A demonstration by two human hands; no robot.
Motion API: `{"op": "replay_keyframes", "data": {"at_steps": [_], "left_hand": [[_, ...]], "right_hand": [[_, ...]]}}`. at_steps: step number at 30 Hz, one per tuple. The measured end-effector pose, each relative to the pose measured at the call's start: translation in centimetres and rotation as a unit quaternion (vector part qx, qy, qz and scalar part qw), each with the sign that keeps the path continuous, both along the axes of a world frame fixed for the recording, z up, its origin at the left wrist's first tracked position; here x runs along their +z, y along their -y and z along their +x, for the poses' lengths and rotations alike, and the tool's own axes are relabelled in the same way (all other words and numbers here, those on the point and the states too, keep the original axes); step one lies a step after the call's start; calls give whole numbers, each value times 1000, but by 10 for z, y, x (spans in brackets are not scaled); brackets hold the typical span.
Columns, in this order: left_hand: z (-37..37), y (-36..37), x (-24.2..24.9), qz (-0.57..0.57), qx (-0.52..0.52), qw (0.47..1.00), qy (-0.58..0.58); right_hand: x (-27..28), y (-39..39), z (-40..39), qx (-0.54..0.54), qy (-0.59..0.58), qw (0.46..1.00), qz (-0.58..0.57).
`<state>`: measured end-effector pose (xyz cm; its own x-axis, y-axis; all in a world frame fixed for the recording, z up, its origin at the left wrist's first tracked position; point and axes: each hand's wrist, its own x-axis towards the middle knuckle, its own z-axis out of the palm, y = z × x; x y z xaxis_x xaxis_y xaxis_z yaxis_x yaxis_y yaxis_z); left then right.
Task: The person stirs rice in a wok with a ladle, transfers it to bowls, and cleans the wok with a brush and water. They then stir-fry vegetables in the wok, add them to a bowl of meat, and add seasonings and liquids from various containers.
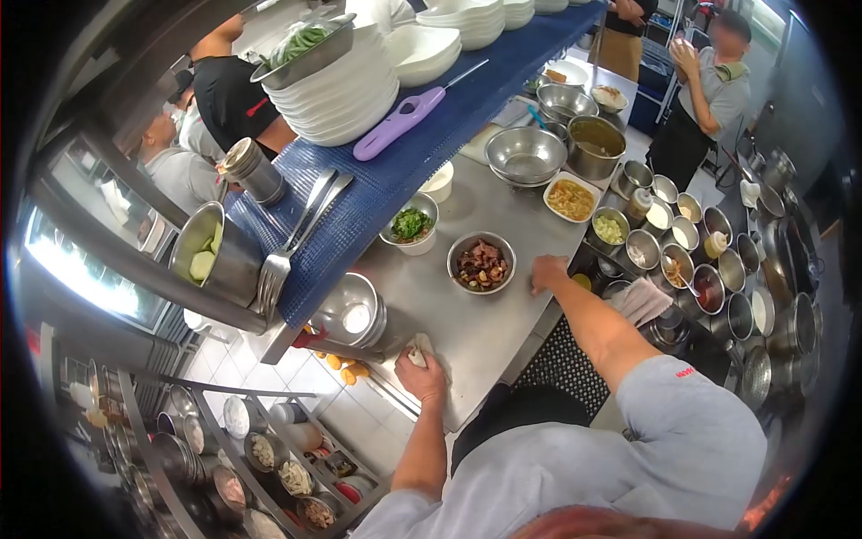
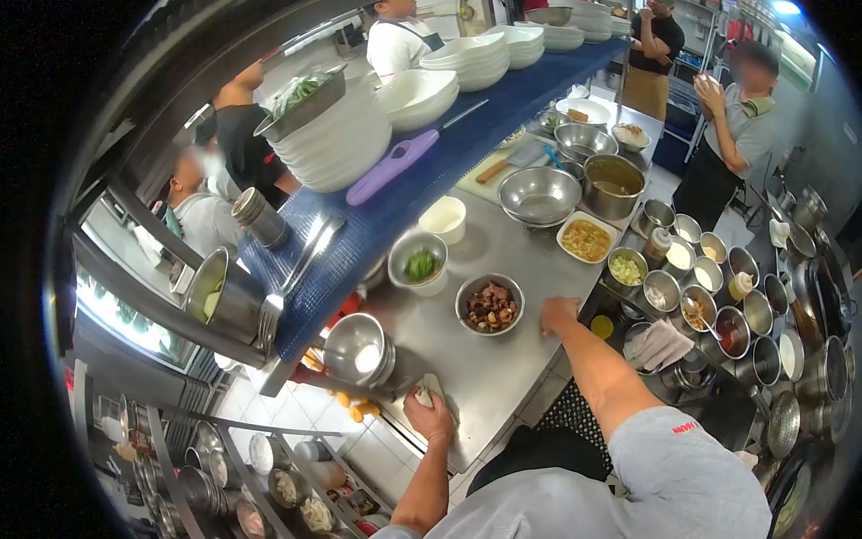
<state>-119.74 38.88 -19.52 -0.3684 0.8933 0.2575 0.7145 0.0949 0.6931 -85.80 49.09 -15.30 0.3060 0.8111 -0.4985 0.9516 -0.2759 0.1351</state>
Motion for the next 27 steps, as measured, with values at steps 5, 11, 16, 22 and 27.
{"op": "replay_keyframes", "data": {"at_steps": [5, 11, 16, 22, 27], "left_hand": [[-1, 0, -2, 39, -16, 999, -10], [-1, 0, 1, 9, -21, 1000, -1], [0, 1, -2, 10, -7, 1000, 2], [-6, -1, -18, 27, -11, 999, -17], [0, 0, -9, 40, -2, 999, -16]], "right_hand": [[0, 1, -1, 0, -5, 1000, -10], [16, -1, -7, -38, -11, 997, -63], [-1, 2, -4, -22, 8, 999, 30], [4, 0, -4, -24, -2, 1000, -8], [0, 2, -2, -12, -3, 1000, 3]]}}
